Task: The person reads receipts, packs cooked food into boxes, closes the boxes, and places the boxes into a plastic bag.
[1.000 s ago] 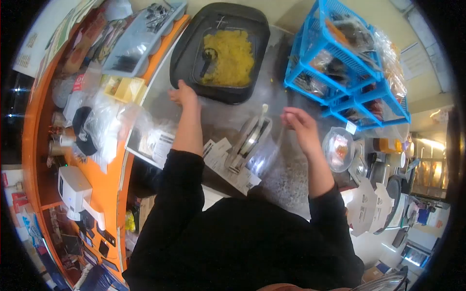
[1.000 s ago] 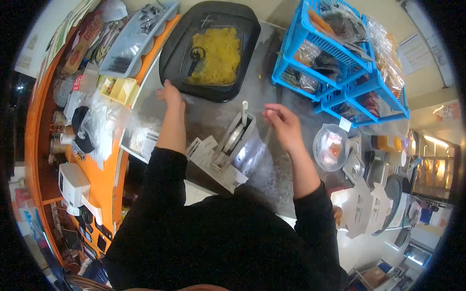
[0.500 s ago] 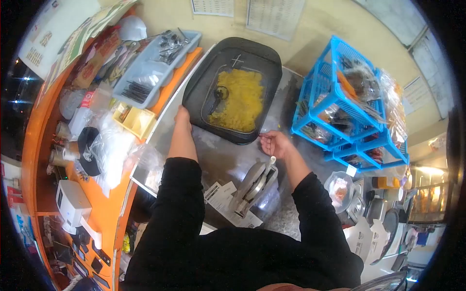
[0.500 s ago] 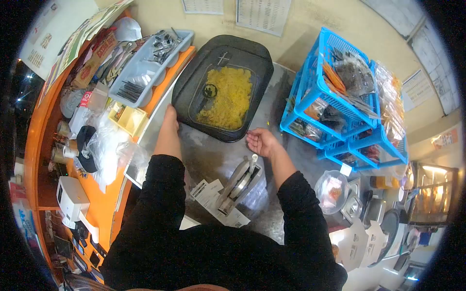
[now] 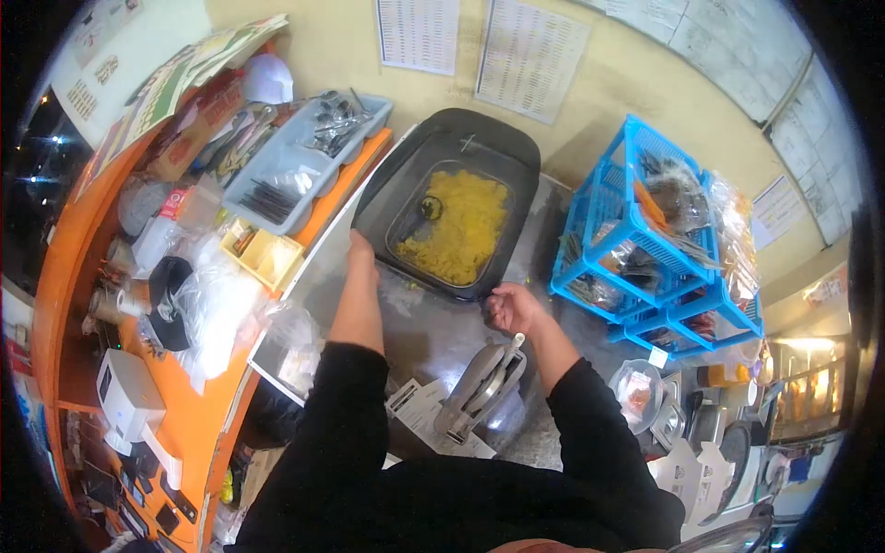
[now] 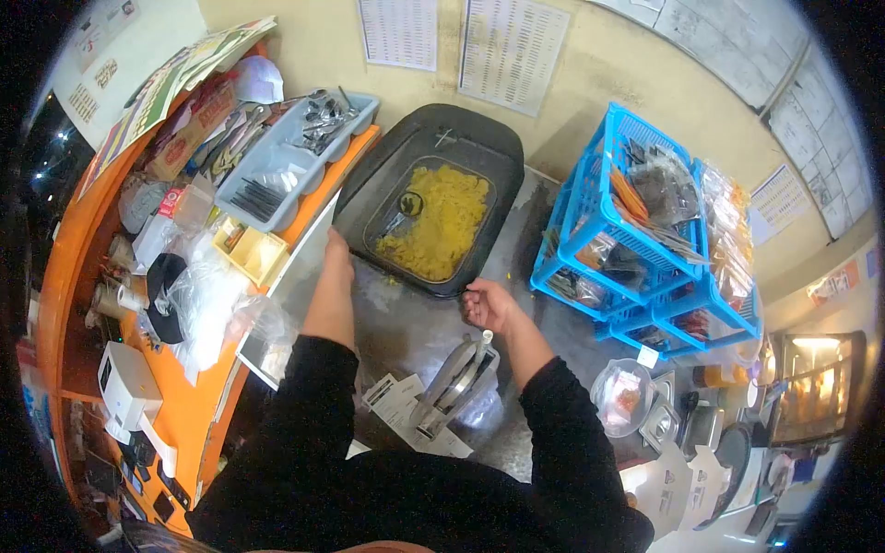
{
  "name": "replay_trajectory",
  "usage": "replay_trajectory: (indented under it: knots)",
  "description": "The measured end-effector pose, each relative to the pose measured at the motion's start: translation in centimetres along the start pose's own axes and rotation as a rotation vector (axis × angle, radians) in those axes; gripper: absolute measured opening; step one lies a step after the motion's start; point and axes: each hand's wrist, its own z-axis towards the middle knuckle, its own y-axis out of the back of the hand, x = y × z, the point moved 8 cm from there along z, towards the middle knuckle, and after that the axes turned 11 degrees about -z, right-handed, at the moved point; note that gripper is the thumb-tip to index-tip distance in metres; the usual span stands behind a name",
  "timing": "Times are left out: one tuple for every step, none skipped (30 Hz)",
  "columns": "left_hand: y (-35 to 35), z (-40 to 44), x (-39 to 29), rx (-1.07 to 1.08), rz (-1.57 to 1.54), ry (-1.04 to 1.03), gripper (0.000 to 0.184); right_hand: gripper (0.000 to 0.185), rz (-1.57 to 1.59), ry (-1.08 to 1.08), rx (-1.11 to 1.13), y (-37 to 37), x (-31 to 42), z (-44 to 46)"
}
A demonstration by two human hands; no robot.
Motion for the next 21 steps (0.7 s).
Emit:
replay_trajectory:
  knots:
    - [-1.2, -4.6, -1.5, -0.013, -0.040, 0.050, 0.070, 0.004, -0.039, 0.089, -0.034, 0.5, 0.6, -0.7]
    - [-2.2, -9.0, -3.5, -0.027, -0.078, 0.101, 0.068, 0.007, -0.093, 0.203, 0.038, -0.8, 1.9, -2.5]
    - [-3.5, -10.2, -4.5, 0.136, -0.220, 0.094, 0.064, 0.012, -0.147, 0.314, 0.107, -2.7, 3.4, -5.1]
    - [-4.4, -11.1, -5.3, 0.297, -0.361, 0.089, 0.061, 0.017, -0.198, 0.422, 0.174, -4.6, 4.5, -7.2]
    - [-4.8, -11.9, -6.5, 0.404, -0.433, 0.091, 0.049, 0.021, -0.337, 0.420, 0.219, -6.2, 4.8, -8.2]
    - [-5.5, -12.8, -8.0, 0.512, -0.504, 0.093, 0.037, 0.025, -0.472, 0.418, 0.264, -7.8, 5.4, -8.6]
    - [-6.1, -14.4, -9.8, 0.549, -0.512, 0.069, 0.036, 0.030, -0.602, 0.421, 0.311, -9.3, 6.1, -8.4]
    - [-7.1, -16.4, -11.9, 0.590, -0.519, 0.041, 0.035, 0.031, -0.845, 0.449, 0.219, -10.4, 7.0, -7.3]
    - [-8.1, -17.9, -13.8, 0.639, -0.531, 0.004, 0.035, 0.033, -1.095, 0.480, 0.123, -12.0, 8.4, -5.7]
    - [-8.7, -18.7, -14.8, 0.698, -0.551, 0.006, 0.035, 0.031, -1.316, 0.640, 0.016, -13.3, 10.0, -3.9]
    - [-8.9, -19.4, -15.7, 0.755, -0.571, 0.005, 0.036, 0.030, -1.534, 0.802, -0.097, -14.9, 11.1, -2.2]
    - [-9.2, -20.3, -16.7, 0.812, -0.593, -0.001, 0.036, 0.029, -1.656, 0.806, -0.210, -16.5, 12.0, -0.8]
    - [-8.9, -21.1, -16.8, 0.729, -0.532, -0.009, 0.040, 0.028, -1.773, 0.808, -0.326, -17.9, 12.8, 0.3]
    - [-9.1, -21.6, -16.7, 0.737, -0.543, 0.002, 0.040, 0.028, -1.822, 0.826, -0.363, -18.9, 13.1, 1.4]
    - [-9.3, -22.0, -16.6, 0.743, -0.555, 0.013, 0.041, 0.028, -1.870, 0.843, -0.401, -19.3, 13.2, 3.2]
    - [-9.4, -22.1, -16.6, 0.751, -0.566, 0.024, 0.041, 0.028, -1.918, 0.860, -0.440, -19.0, 13.2, 5.5]
    - [-9.6, -22.3, -16.8, 0.828, -0.625, 0.075, 0.041, 0.028, -1.952, 0.862, -0.470, -19.5, 13.3, 7.2]
    - [-9.4, -22.0, -16.8, 0.803, -0.599, 0.082, 0.041, 0.028, -1.981, 0.870, -0.495, -20.4, 13.6, 8.5]
    - [-9.2, -21.7, -16.8, 0.772, -0.576, 0.092, 0.042, 0.028, -2.005, 0.880, -0.510, -21.5, 14.0, 9.4]
    - [-8.9, -21.5, -16.6, 0.734, -0.557, 0.109, 0.042, 0.028, -2.024, 0.888, -0.523, -22.4, 14.4, 10.2]
    - [-9.2, -21.8, -16.6, 0.786, -0.589, 0.125, 0.042, 0.028, -2.039, 0.890, -0.534, -23.1, 14.7, 10.7]
